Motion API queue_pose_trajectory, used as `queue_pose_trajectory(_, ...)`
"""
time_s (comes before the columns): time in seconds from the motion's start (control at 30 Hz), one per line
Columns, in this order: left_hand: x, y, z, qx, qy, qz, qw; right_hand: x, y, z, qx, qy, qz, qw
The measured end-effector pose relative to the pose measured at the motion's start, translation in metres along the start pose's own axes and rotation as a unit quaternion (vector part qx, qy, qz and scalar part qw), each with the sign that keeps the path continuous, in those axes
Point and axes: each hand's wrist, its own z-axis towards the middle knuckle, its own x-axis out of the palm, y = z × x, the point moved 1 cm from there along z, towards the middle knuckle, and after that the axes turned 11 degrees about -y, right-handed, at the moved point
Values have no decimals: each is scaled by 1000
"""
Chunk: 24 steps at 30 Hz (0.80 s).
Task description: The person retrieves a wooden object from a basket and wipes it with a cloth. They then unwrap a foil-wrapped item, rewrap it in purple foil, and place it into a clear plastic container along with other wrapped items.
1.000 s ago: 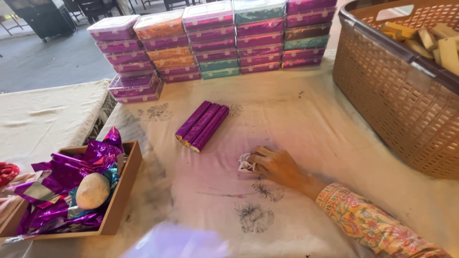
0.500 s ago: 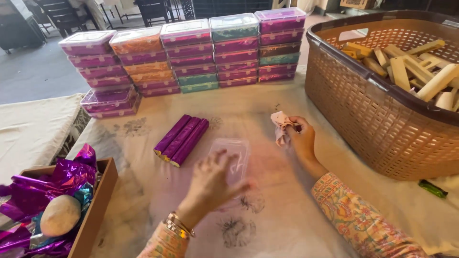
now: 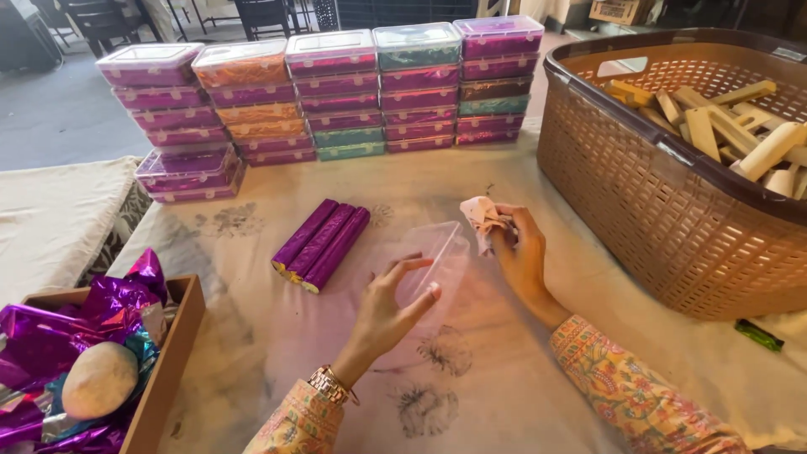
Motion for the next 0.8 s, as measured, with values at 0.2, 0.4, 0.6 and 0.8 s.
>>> queue_pose_trajectory(0.2, -22, 9, 13, -53, -198, -179, 962, 8, 30, -27, -288, 132, -56, 947)
queue_pose_trajectory(0.4, -58, 41, 19, 132, -357, 179, 907, 21, 9, -45, -313, 387, -111, 860)
queue_pose_trajectory(0.6, -24, 30, 7, 99, -181, 249, 946, 19, -4, -33, -206, 366, -303, 855)
queue_pose_trajectory(0.8, 29, 32, -24, 115, -35, 152, 981, 11, 13, -2, -152, 274, -363, 877)
